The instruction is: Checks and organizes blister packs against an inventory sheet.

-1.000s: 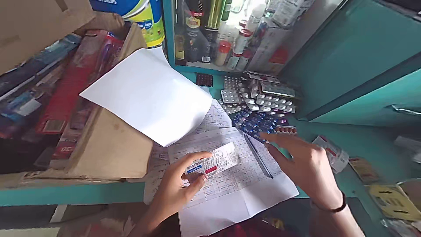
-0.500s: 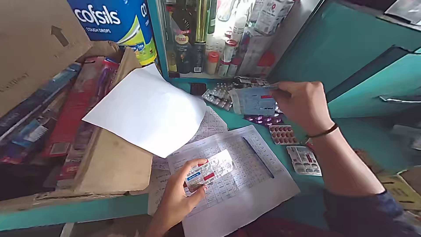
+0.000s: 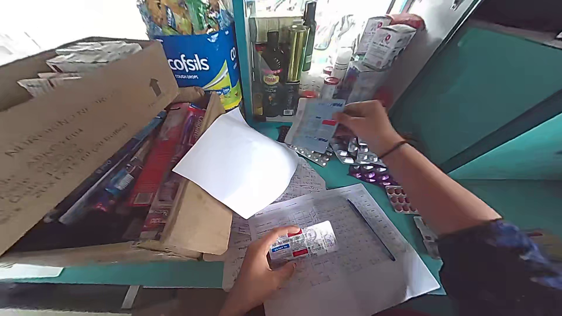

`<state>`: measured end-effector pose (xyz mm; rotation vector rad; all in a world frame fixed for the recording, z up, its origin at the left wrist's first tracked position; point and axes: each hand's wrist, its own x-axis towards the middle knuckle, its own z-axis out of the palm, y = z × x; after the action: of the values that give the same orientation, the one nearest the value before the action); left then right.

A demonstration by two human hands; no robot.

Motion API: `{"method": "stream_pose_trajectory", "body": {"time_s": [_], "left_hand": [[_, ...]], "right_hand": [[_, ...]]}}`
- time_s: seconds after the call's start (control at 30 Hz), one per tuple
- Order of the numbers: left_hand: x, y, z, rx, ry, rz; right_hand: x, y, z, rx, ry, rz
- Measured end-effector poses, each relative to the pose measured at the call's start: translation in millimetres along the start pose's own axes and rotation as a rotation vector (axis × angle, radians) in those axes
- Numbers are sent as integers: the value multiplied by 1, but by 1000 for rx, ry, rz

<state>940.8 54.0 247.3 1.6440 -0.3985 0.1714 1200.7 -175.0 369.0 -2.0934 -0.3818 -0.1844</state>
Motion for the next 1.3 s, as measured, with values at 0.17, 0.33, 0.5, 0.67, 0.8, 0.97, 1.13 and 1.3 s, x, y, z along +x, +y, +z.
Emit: {"method": "stream_pose_trajectory", "body": {"time_s": [0.17,0.33,0.5,0.67,0.8,0.97,1.13,1.3], "left_hand": [[0,-1,-3,17,-22,13],[0,0,-2,10,5,5],[1,-2,-2,32,11,26],[-2,1,-1,55,36,16],[-1,3,-1,21,18,-14],[0,2,-1,14,22,1],[0,0,0,35,25,2],[-1,1,0,17,34,-28]], "right_hand": [[23,7,37,66,-223,116],[6,12,32,-611,-375,-55],[-36,3,54,-942,-453,-61],[-46,26,57,-1040,-316,-231],[-55,42,45,-1021,-40,-526],[-61,-4,8,-840,-53,-72],[-44,8,-30,-581,-124,-35],[-40,10,-50,-386,-144,70]]}}
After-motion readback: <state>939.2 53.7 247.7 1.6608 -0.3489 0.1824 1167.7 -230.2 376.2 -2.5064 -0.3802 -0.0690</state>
